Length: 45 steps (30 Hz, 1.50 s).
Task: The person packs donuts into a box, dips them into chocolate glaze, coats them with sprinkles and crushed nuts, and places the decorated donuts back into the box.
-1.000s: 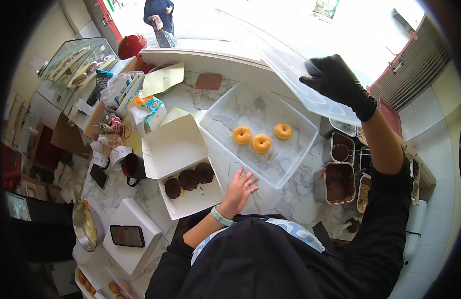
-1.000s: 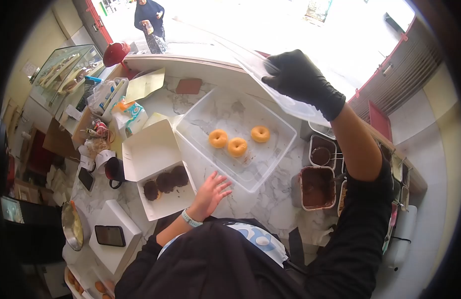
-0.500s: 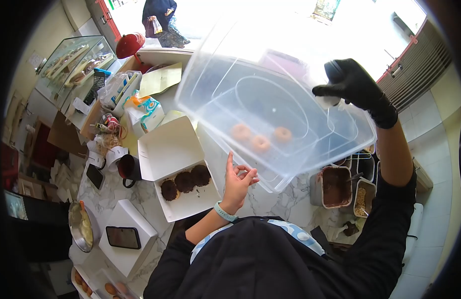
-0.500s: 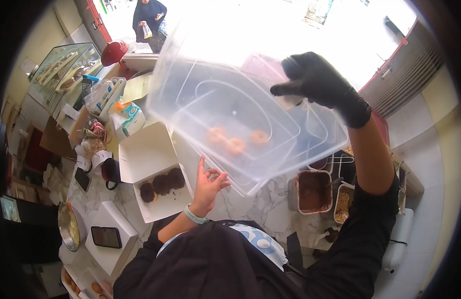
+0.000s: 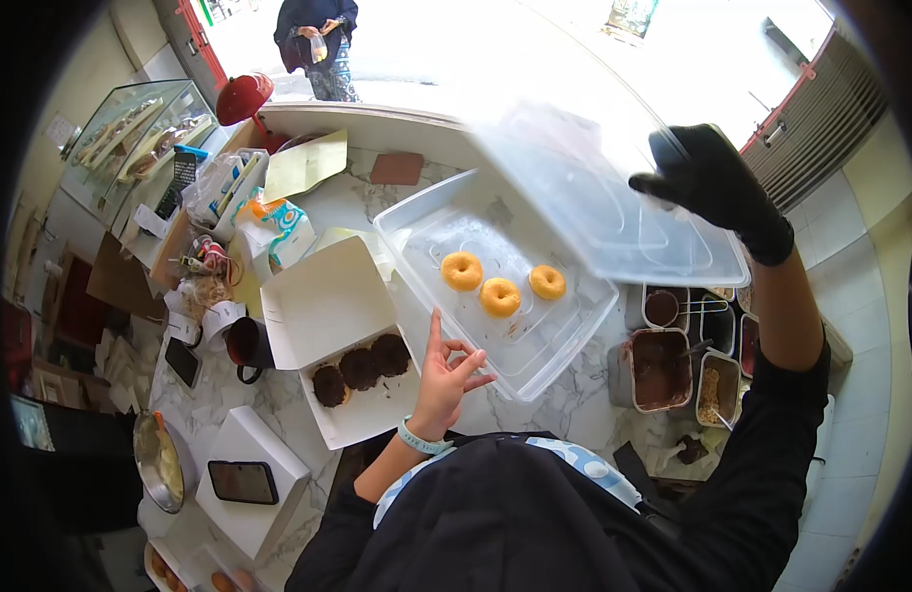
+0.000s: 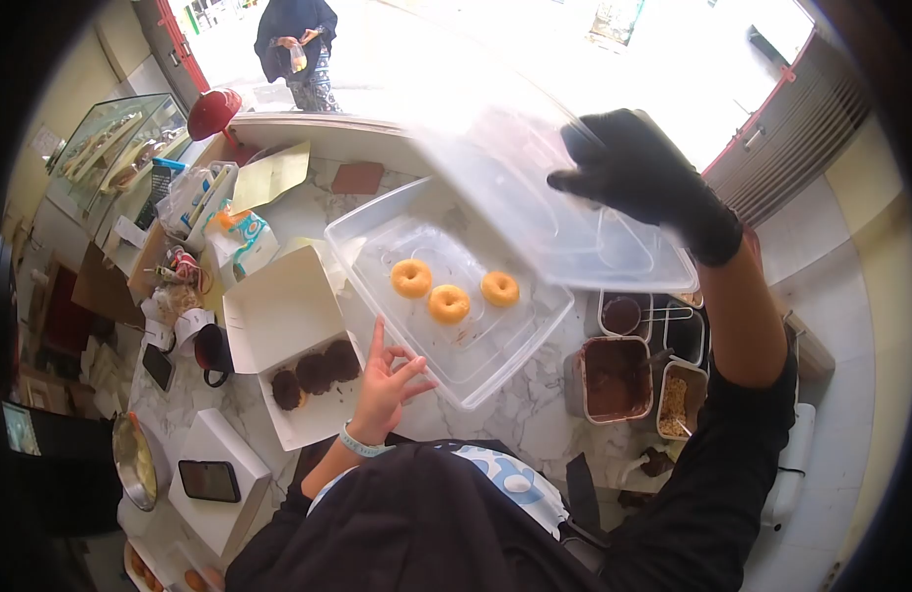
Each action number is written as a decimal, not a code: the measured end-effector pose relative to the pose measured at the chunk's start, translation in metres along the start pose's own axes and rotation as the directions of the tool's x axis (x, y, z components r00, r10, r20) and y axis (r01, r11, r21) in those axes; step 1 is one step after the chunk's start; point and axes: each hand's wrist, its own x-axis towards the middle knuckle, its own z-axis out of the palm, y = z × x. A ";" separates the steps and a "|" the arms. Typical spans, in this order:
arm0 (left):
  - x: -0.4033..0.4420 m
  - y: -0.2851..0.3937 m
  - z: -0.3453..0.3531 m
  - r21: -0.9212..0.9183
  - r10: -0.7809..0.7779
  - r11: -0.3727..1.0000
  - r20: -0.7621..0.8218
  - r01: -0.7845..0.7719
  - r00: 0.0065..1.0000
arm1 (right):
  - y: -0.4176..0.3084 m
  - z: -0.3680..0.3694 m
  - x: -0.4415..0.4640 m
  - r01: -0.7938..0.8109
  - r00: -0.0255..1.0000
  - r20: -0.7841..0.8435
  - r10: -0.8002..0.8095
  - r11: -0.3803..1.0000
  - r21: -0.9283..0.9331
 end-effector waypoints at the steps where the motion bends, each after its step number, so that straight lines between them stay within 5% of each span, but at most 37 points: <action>1: -0.001 0.000 -0.001 0.001 0.011 1.000 0.003 -0.011 1.000 | -0.012 -0.012 0.000 -0.131 0.973 0.201 0.111 0.987 0.089; 2: -0.001 0.001 -0.002 0.000 0.022 1.000 0.005 -0.022 1.000 | -0.001 -0.001 -0.004 0.186 0.983 0.003 -0.186 0.982 0.035; 4: -0.003 0.000 -0.004 0.007 0.024 1.000 -0.005 -0.023 1.000 | 0.003 -0.003 0.000 0.351 0.932 -0.022 -0.361 0.918 -0.182; 6: -0.003 0.002 -0.004 0.021 0.025 0.999 -0.001 -0.025 1.000 | -0.004 -0.014 0.004 -0.247 0.960 0.164 0.226 0.962 0.116; 7: -0.004 0.004 -0.003 0.029 0.023 0.999 0.006 -0.023 1.000 | -0.001 -0.006 0.004 -0.019 1.000 -0.004 0.019 0.999 -0.047; 9: -0.004 0.008 -0.001 0.044 0.032 0.998 0.026 -0.033 0.999 | -0.005 -0.007 -0.004 -0.078 0.997 0.000 0.078 0.996 -0.043; 11: -0.007 0.009 -0.002 0.049 0.046 0.998 0.029 -0.047 0.999 | -0.008 -0.014 -0.007 0.102 0.992 0.089 -0.094 0.990 -0.099; 12: -0.009 0.009 -0.003 0.043 0.045 0.998 0.029 -0.046 0.999 | -0.003 -0.009 -0.010 0.194 0.980 -0.026 -0.195 0.979 -0.056; 13: -0.009 0.009 -0.003 0.038 0.043 0.998 0.027 -0.044 0.999 | 0.002 -0.010 -0.009 0.089 0.993 0.081 -0.083 0.993 -0.079; 15: -0.009 0.008 -0.004 0.031 0.045 0.998 0.035 -0.046 0.998 | 0.012 -0.009 -0.005 0.052 0.995 -0.076 -0.057 0.997 -0.063; 16: -0.009 0.007 -0.005 0.029 0.047 0.998 0.042 -0.049 0.998 | 0.001 -0.005 -0.005 -0.152 0.979 -0.145 0.144 0.987 -0.051; 18: -0.008 0.007 -0.007 0.023 0.060 0.998 0.052 -0.061 0.997 | 0.016 -0.005 -0.011 0.226 0.964 -0.053 -0.259 0.909 -0.349; 20: -0.008 0.006 -0.009 0.000 0.072 0.997 0.053 -0.072 0.996 | -0.002 -0.012 -0.007 0.003 0.999 0.050 0.002 0.995 -0.101; 21: -0.008 0.005 -0.010 -0.011 0.074 0.997 0.054 -0.074 0.996 | -0.022 -0.019 -0.009 -0.463 0.875 0.265 0.405 0.859 0.216; 23: -0.011 0.011 -0.008 -0.035 0.065 0.997 0.057 -0.063 0.996 | -0.014 -0.016 -0.012 -0.394 0.912 0.204 0.356 0.898 0.194; 24: -0.011 0.011 -0.010 -0.019 0.074 0.997 0.065 -0.073 0.995 | 0.015 -0.011 -0.012 -0.158 0.983 0.101 0.152 0.986 0.049; 27: -0.012 0.006 -0.014 -0.008 0.081 0.997 0.084 -0.081 0.993 | 0.021 -0.004 -0.008 -0.114 0.993 -0.041 0.113 0.992 -0.046; 30: -0.011 0.006 -0.013 -0.014 0.076 0.997 0.073 -0.075 0.994 | -0.004 -0.015 -0.012 -0.341 0.929 0.174 0.328 0.938 0.053; 31: -0.010 0.005 -0.013 -0.017 0.080 0.997 0.068 -0.079 0.994 | -0.007 -0.016 -0.015 -0.437 0.886 0.272 0.375 0.871 0.223; 36: -0.015 0.007 -0.012 0.000 0.076 0.997 0.068 -0.076 0.995 | 0.008 -0.012 -0.007 -0.411 0.911 0.119 0.394 0.886 0.213; 40: -0.014 0.009 -0.013 0.010 0.072 0.997 0.055 -0.073 0.996 | -0.016 -0.012 -0.007 -0.471 0.870 0.204 0.449 0.879 0.075; 45: -0.015 0.007 -0.015 0.009 0.072 0.997 0.052 -0.073 0.996 | -0.009 -0.012 -0.004 -0.368 0.921 0.182 0.345 0.922 0.117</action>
